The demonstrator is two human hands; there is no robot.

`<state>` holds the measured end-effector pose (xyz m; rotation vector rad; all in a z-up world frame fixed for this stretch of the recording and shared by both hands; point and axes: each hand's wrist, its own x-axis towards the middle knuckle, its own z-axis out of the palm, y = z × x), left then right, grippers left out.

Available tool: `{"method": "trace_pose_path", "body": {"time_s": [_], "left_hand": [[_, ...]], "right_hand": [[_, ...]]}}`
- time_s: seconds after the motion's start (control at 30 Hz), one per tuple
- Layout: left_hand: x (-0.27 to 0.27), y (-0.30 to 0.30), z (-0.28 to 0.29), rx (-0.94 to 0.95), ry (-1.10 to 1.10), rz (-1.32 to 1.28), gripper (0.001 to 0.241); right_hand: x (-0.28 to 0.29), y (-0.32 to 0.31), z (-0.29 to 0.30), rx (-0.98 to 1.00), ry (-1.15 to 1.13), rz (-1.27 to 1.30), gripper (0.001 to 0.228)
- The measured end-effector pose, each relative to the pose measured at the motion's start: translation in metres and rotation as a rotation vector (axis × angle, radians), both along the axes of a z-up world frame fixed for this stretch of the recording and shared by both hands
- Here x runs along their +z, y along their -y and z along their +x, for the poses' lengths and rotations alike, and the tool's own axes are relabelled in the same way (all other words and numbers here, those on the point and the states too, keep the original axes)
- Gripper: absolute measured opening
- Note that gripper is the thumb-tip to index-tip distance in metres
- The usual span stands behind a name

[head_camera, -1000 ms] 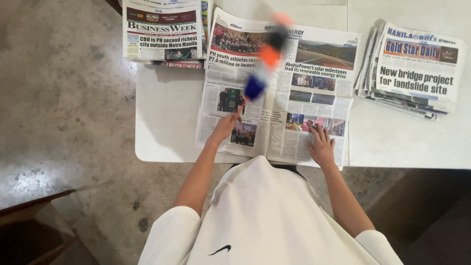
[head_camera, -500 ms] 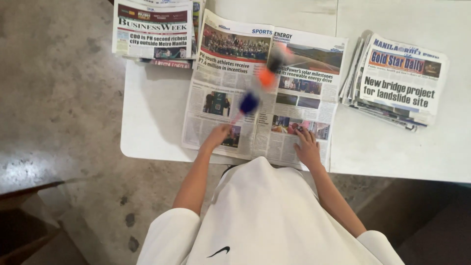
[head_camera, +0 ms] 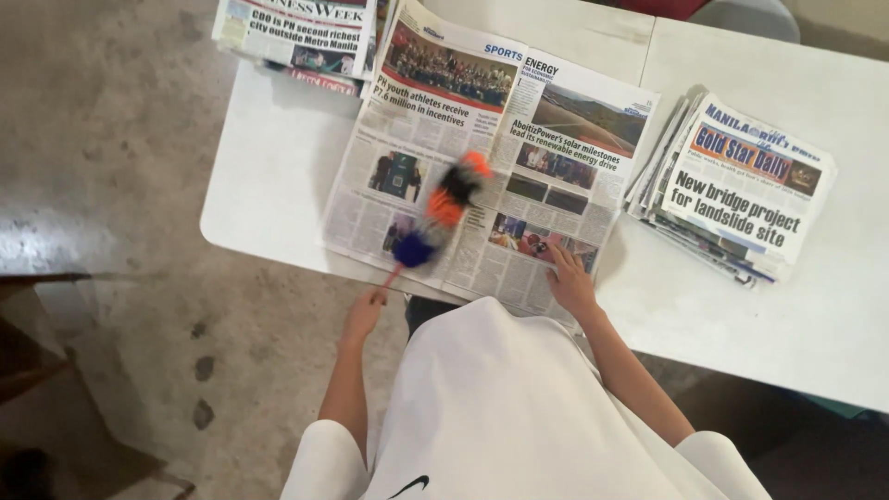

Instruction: Cleaning dust off various newspapers on a table using a feather duster.

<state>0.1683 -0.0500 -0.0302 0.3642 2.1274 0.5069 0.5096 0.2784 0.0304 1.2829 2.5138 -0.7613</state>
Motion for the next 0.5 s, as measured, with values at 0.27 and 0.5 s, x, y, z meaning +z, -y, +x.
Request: {"method": "trace_pose_path", "body": {"time_s": [0.27,0.5], "left_hand": [[-0.002,-0.004,0.031,0.395,-0.127,0.300,0.048],[-0.038,-0.010,0.037,0.256,-0.145,0.118,0.039]], "right_hand": [[0.023,-0.006,0.009,0.098,-0.017,-0.099,0.061],[0.035,-0.008,0.015,0.094,-0.098,-0.148,0.065]]}}
